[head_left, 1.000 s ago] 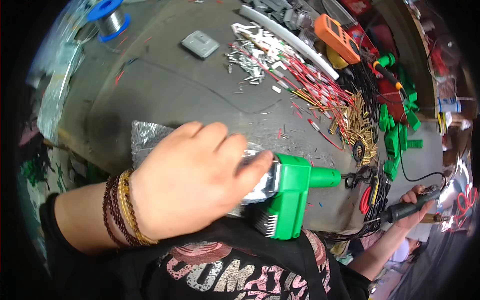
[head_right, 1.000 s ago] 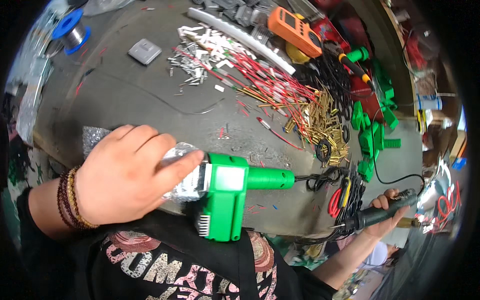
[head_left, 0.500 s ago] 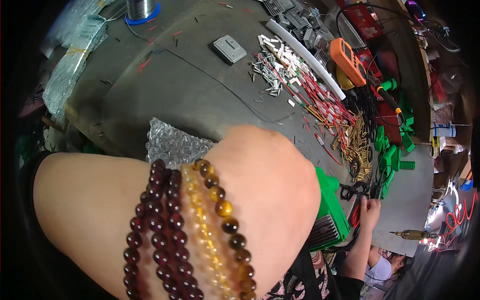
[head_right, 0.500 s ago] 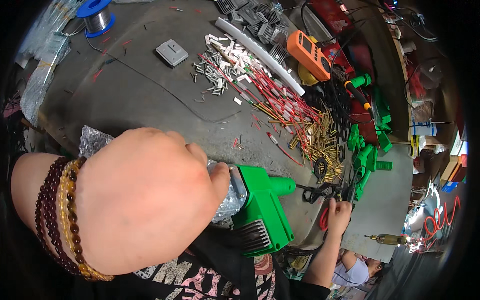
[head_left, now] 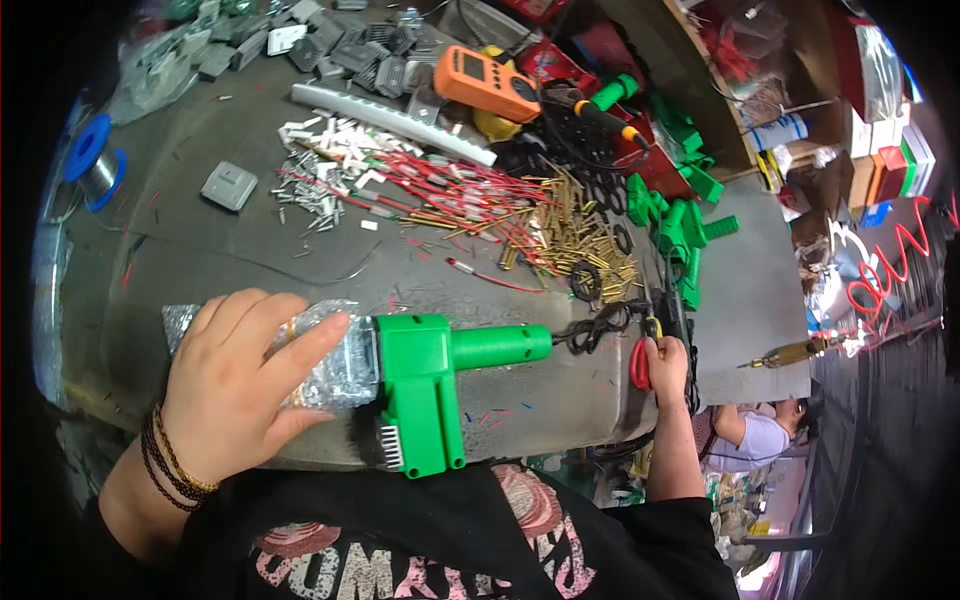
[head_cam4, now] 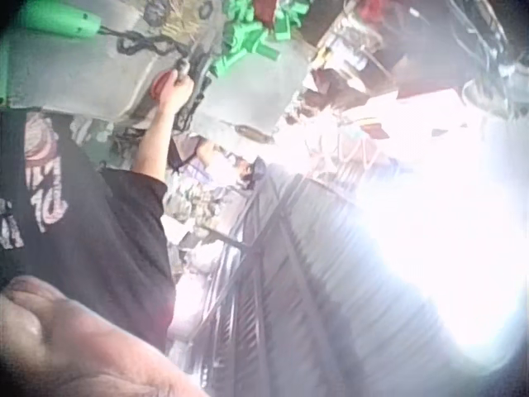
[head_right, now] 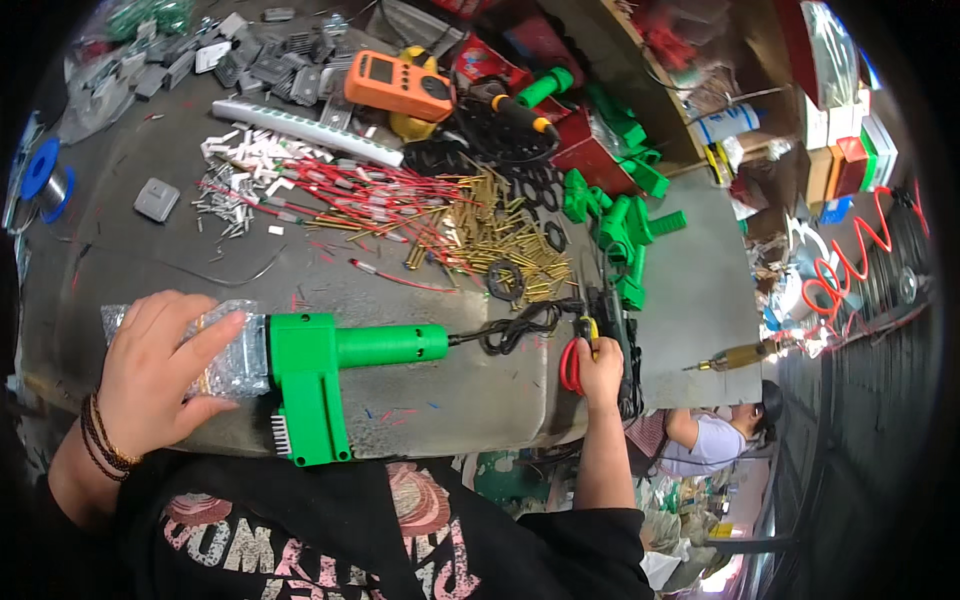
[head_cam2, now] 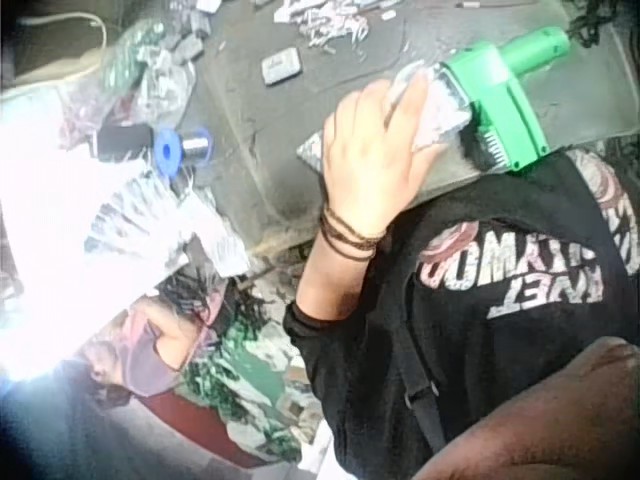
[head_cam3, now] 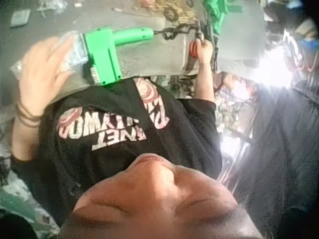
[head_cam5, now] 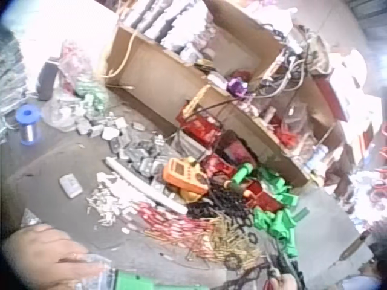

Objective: Assembling components and soldering wires inside a green plastic electronic handheld device housing, followed by screwing the casing shut.

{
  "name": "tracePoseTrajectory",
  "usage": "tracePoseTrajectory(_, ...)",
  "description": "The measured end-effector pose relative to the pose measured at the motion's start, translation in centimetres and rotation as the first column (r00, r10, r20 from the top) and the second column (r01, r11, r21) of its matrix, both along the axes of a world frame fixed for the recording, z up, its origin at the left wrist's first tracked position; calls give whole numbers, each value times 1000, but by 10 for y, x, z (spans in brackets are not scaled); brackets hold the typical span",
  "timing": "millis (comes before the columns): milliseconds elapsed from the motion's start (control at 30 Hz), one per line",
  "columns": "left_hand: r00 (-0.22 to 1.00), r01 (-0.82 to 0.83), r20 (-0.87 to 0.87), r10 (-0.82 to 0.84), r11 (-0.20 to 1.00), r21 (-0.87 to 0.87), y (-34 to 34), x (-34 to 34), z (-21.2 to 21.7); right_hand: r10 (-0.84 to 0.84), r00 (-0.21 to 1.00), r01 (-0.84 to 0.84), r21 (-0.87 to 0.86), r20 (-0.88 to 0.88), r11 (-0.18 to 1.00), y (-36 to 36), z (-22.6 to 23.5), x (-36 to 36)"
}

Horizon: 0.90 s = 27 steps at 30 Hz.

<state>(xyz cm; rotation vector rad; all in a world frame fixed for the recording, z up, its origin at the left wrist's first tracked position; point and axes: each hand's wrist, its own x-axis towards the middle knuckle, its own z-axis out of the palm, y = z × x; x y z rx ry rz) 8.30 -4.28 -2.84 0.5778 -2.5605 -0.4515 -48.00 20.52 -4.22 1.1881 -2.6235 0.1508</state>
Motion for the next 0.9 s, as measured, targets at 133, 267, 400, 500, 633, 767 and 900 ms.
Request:
tracePoseTrajectory(133,999,-23,-43,22,1000,-14,2,-3,0,123,988,-140,-205,-95,969,22,-16,-42)
tracePoseTrajectory(267,996,6,-84,-8,1000,-27,-8,-8,-11,13,898,212,-458,439,863,83,21,-80)
tracePoseTrajectory(400,996,-57,-77,55,998,-13,-1,-1,-13,621,150,427,-617,769,661,30,70,39)
tracePoseTrajectory(500,991,-81,-112,79,997,-14,-3,1,-18,463,169,165,-488,870,857,-13,77,141)
tracePoseTrajectory(633,944,74,-331,12,967,245,-14,17,-16,308,-86,-178,-319,947,931,-37,86,214)
tracePoseTrajectory(767,851,159,-503,149,840,519,-25,22,-25,413,54,-45,-411,909,911,-48,104,255)
tracePoseTrajectory(900,794,177,-565,225,803,569,-24,19,-36,630,431,-732,-158,646,663,-83,107,260)
